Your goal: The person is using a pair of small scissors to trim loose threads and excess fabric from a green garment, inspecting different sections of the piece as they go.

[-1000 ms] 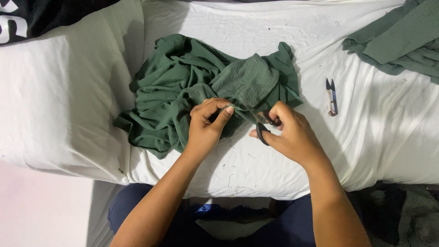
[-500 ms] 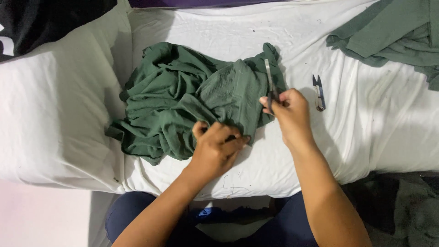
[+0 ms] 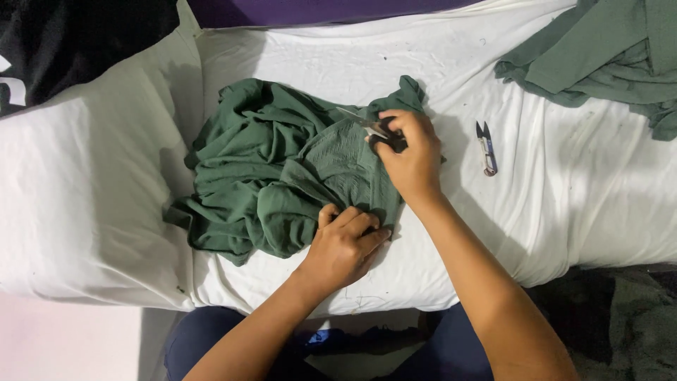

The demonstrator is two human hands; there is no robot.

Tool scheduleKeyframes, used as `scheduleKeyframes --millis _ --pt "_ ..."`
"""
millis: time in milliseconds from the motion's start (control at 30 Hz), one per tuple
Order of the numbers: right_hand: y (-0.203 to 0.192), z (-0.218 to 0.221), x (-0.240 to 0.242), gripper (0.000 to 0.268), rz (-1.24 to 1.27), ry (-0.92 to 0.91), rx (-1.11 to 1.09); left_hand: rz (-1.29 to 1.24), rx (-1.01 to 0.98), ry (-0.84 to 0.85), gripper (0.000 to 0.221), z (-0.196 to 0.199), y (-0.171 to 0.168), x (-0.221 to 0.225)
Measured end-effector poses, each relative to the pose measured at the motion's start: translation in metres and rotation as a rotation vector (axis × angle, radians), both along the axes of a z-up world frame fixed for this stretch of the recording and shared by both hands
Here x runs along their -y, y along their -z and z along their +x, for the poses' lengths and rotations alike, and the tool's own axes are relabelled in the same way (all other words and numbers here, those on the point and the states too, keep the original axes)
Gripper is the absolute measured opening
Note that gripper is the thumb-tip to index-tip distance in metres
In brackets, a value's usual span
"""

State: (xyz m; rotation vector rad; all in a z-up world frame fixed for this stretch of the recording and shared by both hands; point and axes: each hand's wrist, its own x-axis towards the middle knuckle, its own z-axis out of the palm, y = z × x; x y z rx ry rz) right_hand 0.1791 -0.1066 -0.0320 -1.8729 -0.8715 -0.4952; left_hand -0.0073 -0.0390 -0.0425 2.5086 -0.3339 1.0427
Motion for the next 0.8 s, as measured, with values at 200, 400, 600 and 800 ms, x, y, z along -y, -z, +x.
scheduleKeyframes --millis 200,400,600,800 --pt "0.028 0.016 -0.015 0.033 -0.212 0.063 -0.008 -0.032 -0.048 0.071 0.011 -0.003 -0.010 -0.006" --pt "0.016 0.030 0.000 0.032 0.275 0.023 -0.489 -0.167 -0.048 0.019 0.020 -0.005 -0.021 -0.014" --pt "-0.014 0.015 0.010 0.034 0.205 -0.034 -0.524 -0.140 -0.021 -0.293 0.017 -0.009 -0.032 -0.044" --pt "0.013 0.018 -0.015 0.037 -0.274 0.136 -0.254 -0.096 -0.088 -0.389 0.016 -0.007 -0.036 -0.049"
